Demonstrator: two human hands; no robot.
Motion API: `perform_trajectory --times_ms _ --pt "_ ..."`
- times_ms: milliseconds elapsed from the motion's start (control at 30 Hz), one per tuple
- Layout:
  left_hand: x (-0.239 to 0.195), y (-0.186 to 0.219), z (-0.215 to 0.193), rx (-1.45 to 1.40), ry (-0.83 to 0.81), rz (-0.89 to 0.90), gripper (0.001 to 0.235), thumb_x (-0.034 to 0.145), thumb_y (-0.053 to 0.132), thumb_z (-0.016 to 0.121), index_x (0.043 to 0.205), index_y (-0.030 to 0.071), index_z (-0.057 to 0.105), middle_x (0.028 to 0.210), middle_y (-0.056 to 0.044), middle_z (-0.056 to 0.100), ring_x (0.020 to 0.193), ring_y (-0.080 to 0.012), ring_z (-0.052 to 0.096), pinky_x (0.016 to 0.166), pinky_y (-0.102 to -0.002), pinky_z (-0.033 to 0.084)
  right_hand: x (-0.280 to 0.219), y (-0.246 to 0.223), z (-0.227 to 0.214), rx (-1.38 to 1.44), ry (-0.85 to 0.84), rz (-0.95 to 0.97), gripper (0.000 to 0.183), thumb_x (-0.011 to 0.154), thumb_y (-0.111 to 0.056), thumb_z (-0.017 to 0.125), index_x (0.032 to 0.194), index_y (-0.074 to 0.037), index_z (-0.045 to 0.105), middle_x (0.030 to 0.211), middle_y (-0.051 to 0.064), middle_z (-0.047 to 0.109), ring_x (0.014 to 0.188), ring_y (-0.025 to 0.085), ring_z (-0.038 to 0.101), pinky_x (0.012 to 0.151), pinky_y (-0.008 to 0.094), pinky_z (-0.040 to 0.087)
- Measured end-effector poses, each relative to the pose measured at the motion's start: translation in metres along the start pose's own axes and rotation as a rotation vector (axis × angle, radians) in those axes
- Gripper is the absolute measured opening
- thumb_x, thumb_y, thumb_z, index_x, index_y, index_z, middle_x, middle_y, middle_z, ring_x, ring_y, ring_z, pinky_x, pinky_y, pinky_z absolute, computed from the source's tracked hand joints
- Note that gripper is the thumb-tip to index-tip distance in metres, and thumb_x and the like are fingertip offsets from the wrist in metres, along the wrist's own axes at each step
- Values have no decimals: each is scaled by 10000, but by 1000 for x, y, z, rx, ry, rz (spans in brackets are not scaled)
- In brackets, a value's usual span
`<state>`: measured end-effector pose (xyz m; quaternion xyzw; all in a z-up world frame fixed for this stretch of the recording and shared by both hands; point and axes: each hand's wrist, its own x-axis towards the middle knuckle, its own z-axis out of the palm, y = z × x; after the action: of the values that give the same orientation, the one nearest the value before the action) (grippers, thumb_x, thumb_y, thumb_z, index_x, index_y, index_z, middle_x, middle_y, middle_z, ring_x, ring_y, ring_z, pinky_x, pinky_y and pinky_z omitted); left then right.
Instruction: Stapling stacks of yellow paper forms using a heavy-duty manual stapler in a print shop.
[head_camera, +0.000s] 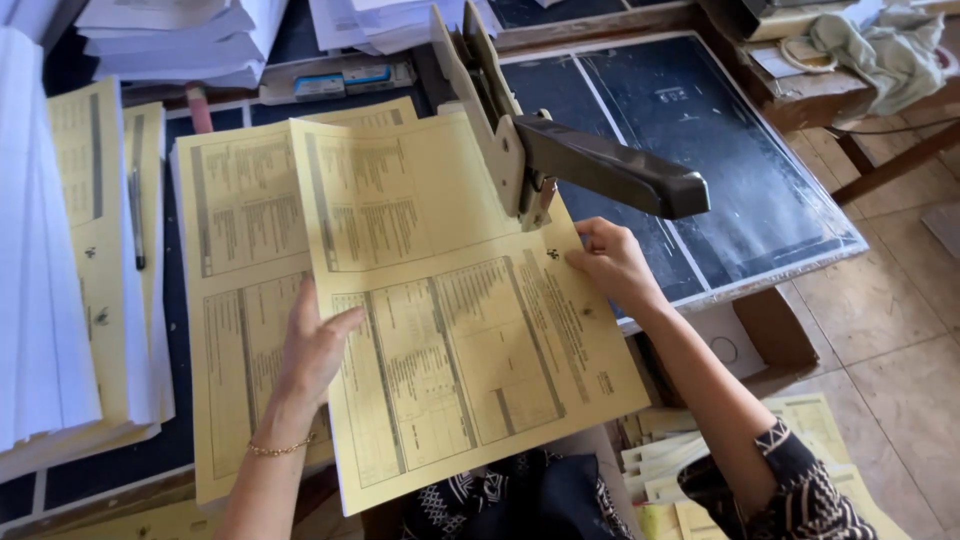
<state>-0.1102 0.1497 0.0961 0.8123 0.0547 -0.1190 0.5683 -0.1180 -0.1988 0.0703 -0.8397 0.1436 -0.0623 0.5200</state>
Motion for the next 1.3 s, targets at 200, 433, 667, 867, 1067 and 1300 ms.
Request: perform_trajectory --times_ms 200,433,667,867,1067,1300 --pt "-2 -13 4 -95 -50 56 764 863 71 563 1545 28 222 1580 -268 253 1464 -449 187 1149 -652 215 -19 -7 -7 -141 14 3 375 745 -80 767 1119 -80 734 668 44 594 630 135 541 653 324 532" --pt "6 5 15 -62 -68 94 775 882 109 577 1545 9 188 1593 -267 212 1473 -418 173 1157 -612 225 18 41 -27 -77 -14 6 417 821 -81 722 1234 -71 667 673 35 583 562 132 551 583 268 515" --pt "18 -21 23 -66 -86 76 604 885 129 582 1405 5 300 1203 -129 277 1001 -218 202 872 -403 363 9 -139 -71 -129 -155 -68 501 906 -378 536 1312 -97 619 950 132 709 773 257 678 679 336 561" --pt "19 -17 25 -36 -64 120 794 876 181 604 1487 -72 164 1601 -275 135 1407 -343 285 1133 -462 323 -18 -250 -57 -400 -329 242 605 874 -252 587 1458 -113 508 949 239 714 749 358 689 691 401 523" --pt "18 -17 28 -27 -64 94 724 898 118 613 1487 -77 239 836 -110 485 487 -55 342 509 -207 475 -42 -194 -19 -447 -424 271 930 818 131 560 1567 -171 100 1401 246 287 600 318 720 385 310 543" --pt "4 9 21 84 -52 -31 695 889 83 525 1516 -15 243 1565 -257 295 1473 -407 230 1183 -603 226 -69 -95 24 -285 5 -301 845 826 -20 574 1583 -152 221 1410 313 449 1178 558 519 892 670 466"
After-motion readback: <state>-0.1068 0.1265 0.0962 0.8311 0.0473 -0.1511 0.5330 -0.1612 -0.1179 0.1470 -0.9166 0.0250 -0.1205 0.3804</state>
